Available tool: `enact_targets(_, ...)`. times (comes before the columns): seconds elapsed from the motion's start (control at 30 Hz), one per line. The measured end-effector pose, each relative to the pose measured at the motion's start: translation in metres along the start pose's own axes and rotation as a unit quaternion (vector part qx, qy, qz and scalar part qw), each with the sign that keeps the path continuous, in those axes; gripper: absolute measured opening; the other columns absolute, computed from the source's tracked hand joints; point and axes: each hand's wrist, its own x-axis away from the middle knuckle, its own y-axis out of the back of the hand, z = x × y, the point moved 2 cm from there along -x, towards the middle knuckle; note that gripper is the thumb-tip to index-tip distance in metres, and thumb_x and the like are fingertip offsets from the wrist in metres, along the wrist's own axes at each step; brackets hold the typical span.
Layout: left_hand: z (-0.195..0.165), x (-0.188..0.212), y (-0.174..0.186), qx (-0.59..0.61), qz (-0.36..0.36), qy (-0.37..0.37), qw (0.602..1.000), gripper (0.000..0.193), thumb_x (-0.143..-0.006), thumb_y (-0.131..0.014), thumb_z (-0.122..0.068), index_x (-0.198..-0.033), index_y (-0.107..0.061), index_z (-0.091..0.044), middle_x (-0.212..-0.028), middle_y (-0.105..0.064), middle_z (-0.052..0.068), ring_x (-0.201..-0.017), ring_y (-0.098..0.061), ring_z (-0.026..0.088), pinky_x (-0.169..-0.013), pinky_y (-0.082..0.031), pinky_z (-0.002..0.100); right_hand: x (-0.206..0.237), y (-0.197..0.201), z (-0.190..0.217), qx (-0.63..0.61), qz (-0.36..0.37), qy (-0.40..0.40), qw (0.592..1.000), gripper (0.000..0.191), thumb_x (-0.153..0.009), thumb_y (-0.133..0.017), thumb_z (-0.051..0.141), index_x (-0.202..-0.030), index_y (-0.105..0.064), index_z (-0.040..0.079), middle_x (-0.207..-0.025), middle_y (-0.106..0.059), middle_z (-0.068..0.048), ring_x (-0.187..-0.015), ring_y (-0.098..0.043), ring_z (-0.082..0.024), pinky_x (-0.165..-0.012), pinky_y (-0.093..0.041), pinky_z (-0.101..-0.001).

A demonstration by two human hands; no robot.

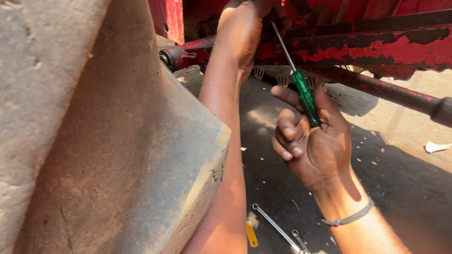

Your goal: The person uses a green screwdriver to work on a component under a red vehicle, likely a tractor. The hands manipulate the tool in a confined space near the vehicle's undercarriage.

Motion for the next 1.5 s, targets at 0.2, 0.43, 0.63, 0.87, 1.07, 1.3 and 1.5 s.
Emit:
enact_targets(0.2,0.000,-0.002,0.000,0.013,-0.012,0.014,1.000,0.038,-0.102,-0.054,-0.036,-0.098,-0.063,0.000,-0.075,-0.071,0.011,-0.068,-0.072,0.025,-0.068,-0.058,0.040,0.001,-0.005,0.004,0.563,-0.097,0.292,0.767,0.029,-0.103,-0.069,0.020,-0.127,-0.065,0.003,-0.091,-0.071,-0.016,-0.078,-0.068,-0.032,-0.071,-0.055,-0.0413)
enact_targets(0.43,0.000,0.000,-0.002,0.022,-0.018,0.016,0.999,0.024,-0.097,-0.052,-0.025,-0.105,-0.060,-0.004,-0.076,-0.071,0.009,-0.068,-0.073,0.024,-0.069,-0.057,0.040,0.007,-0.008,0.023,0.614,-0.125,0.212,0.750,0.039,-0.101,-0.068,0.028,-0.136,-0.064,0.011,-0.083,-0.069,-0.012,-0.073,-0.068,-0.024,-0.066,-0.055,-0.0401)
enact_targets(0.63,-0.003,0.001,-0.001,-0.016,-0.021,0.014,1.000,0.027,-0.103,-0.056,-0.029,-0.104,-0.058,-0.002,-0.076,-0.070,0.009,-0.070,-0.073,0.024,-0.072,-0.058,0.038,0.003,-0.021,0.024,0.100,-0.105,-0.047,0.988,0.046,-0.100,-0.056,0.044,-0.126,-0.065,0.006,-0.062,-0.060,-0.001,-0.047,-0.050,-0.008,-0.046,-0.042,-0.0280)
enact_targets(0.87,-0.001,-0.001,-0.002,0.017,-0.028,0.010,0.999,0.021,-0.099,-0.054,-0.022,-0.105,-0.061,-0.004,-0.074,-0.071,0.011,-0.067,-0.072,0.025,-0.069,-0.058,0.039,0.003,-0.018,0.028,0.356,-0.193,0.012,0.914,0.024,-0.098,-0.069,0.023,-0.117,-0.075,0.010,-0.065,-0.056,-0.002,-0.053,-0.046,-0.010,-0.047,-0.038,-0.0292)
enact_targets(1.07,-0.002,0.000,-0.003,-0.016,-0.037,-0.002,0.999,0.031,-0.101,-0.057,-0.029,-0.097,-0.064,0.000,-0.070,-0.072,0.011,-0.065,-0.071,0.024,-0.070,-0.054,0.037,0.017,-0.031,0.045,0.720,-0.143,0.319,0.599,0.013,-0.092,-0.074,0.010,-0.105,-0.077,0.011,-0.084,-0.072,-0.012,-0.075,-0.070,-0.029,-0.066,-0.051,-0.0407)
enact_targets(1.3,-0.001,0.000,-0.004,0.000,-0.030,-0.005,1.000,0.031,-0.102,-0.058,-0.030,-0.098,-0.065,0.001,-0.070,-0.072,0.011,-0.066,-0.068,0.022,-0.073,-0.051,0.036,0.035,-0.043,0.081,0.747,-0.121,0.297,0.582,0.016,-0.098,-0.074,0.017,-0.111,-0.076,0.008,-0.080,-0.070,-0.014,-0.069,-0.069,-0.032,-0.060,-0.049,-0.0416)
enact_targets(1.5,-0.002,0.000,-0.003,-0.002,-0.023,-0.015,1.000,0.027,-0.101,-0.055,-0.026,-0.101,-0.063,-0.001,-0.073,-0.071,0.011,-0.067,-0.069,0.024,-0.072,-0.054,0.038,0.020,-0.040,0.068,0.740,-0.119,0.207,0.629,0.019,-0.100,-0.071,0.024,-0.094,-0.074,0.006,-0.064,-0.065,-0.014,-0.056,-0.064,-0.029,-0.055,-0.047,-0.0399)
